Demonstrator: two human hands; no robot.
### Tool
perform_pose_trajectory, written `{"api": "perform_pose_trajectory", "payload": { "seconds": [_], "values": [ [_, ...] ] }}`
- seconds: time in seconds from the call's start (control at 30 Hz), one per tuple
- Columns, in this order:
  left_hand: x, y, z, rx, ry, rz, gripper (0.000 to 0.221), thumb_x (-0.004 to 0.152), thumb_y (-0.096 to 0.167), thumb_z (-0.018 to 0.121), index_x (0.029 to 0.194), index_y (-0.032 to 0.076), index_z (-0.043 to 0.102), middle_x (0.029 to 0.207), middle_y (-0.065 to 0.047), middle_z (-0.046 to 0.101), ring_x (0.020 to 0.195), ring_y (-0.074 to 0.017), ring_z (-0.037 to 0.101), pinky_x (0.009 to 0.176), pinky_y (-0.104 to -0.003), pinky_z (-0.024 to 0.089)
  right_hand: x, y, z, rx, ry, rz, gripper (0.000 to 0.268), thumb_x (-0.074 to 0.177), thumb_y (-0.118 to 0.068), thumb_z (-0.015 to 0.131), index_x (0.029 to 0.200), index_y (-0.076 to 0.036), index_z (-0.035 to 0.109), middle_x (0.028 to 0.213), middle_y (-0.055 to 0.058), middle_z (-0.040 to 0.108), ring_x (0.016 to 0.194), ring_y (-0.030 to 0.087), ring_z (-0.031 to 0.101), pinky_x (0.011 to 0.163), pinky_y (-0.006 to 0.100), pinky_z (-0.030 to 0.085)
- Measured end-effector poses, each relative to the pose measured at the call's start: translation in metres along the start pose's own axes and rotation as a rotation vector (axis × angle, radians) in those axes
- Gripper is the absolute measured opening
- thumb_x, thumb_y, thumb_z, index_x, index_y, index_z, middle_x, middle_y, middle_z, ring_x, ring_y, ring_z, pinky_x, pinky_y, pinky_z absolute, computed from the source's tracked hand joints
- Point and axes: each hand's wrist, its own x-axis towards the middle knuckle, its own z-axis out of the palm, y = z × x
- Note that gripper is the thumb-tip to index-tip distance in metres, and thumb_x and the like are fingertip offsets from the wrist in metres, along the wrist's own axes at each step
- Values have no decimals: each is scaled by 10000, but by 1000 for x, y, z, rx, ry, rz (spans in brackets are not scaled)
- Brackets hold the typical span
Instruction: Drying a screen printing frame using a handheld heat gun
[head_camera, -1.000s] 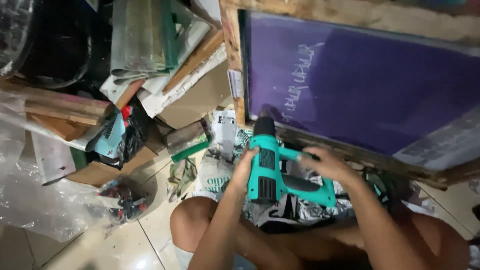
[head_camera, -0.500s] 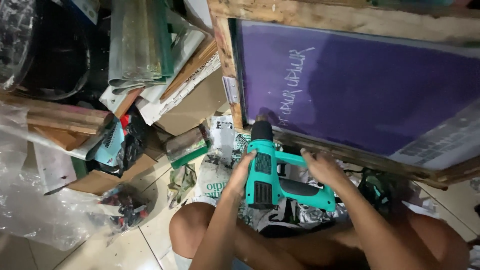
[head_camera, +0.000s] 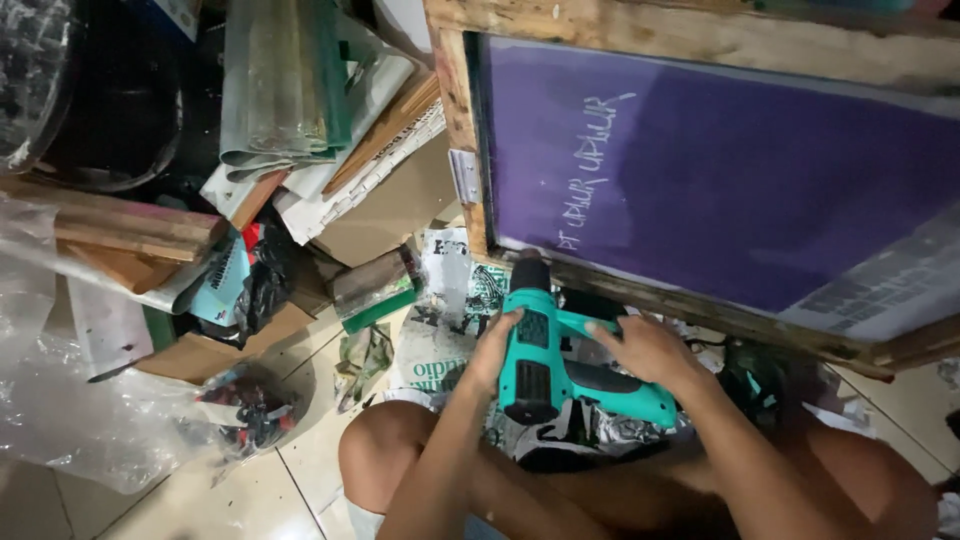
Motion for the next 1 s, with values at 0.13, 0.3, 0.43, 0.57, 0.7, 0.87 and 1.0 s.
{"api": "perform_pose_trajectory", "payload": {
  "seconds": [0.13, 0.3, 0.43, 0.57, 0.7, 0.87, 1.0],
  "values": [
    [-38, 34, 19, 97, -64, 87, 1024, 873, 552, 726, 1658, 177, 186, 1644, -282, 239, 1492, -485, 288, 1159, -611, 337, 23, 26, 15, 52, 67, -29, 720, 1089, -526, 442, 1292, 144, 611, 887, 283, 740, 645, 294, 689, 581, 447, 531],
    [-64, 50, 35, 151, -20, -41, 984, 877, 644, 650, 1658, 242, 207, 1697, -165, 199, 1557, -392, 179, 1251, -568, 207, -11, -6, 2, -44, 30, -7, 778, 1063, -657, 389, 1089, 49, 714, 654, 147, 656, 498, 200, 552, 518, 404, 464],
    [-34, 27, 9, 135, -39, 124, 1013, 891, 565, 693, 1650, 126, 186, 1679, -262, 163, 1544, -463, 161, 1246, -602, 208, 15, 15, 12, -55, 119, -18, 682, 1042, -620, 474, 997, 18, 709, 792, 220, 720, 680, 305, 714, 641, 448, 555],
    [-67, 58, 34, 131, -10, 68, 996, 876, 564, 655, 1640, 97, 219, 1690, -241, 132, 1560, -429, 124, 1263, -577, 163, 4, 1, 2, -32, 70, 49, 749, 1037, -666, 427, 1076, 25, 711, 861, 214, 755, 746, 303, 737, 681, 457, 559],
    [-33, 28, 13, 157, -91, 222, 995, 904, 536, 676, 1653, 116, 174, 1688, -262, 102, 1545, -484, 90, 1228, -659, 153, 15, 22, 15, -43, 116, 39, 734, 1038, -606, 475, 1278, 61, 662, 957, 254, 755, 824, 363, 754, 734, 487, 575],
    [-42, 24, 15, 171, -59, 101, 1061, 898, 618, 637, 1637, 61, 118, 1667, -288, 122, 1539, -483, 115, 1238, -653, 179, 4, 12, 2, -35, 65, 32, 744, 1067, -639, 397, 1050, 31, 720, 628, 139, 666, 481, 190, 550, 489, 382, 459],
    [-23, 11, -1, 223, -130, 153, 1047, 933, 615, 615, 1651, 95, 57, 1680, -278, 31, 1539, -506, 65, 1220, -707, 161, -8, 1, -1, -37, 144, 38, 797, 1063, -634, 417, 1376, 74, 607, 1074, 259, 754, 940, 367, 759, 777, 483, 615]
  ]
}}
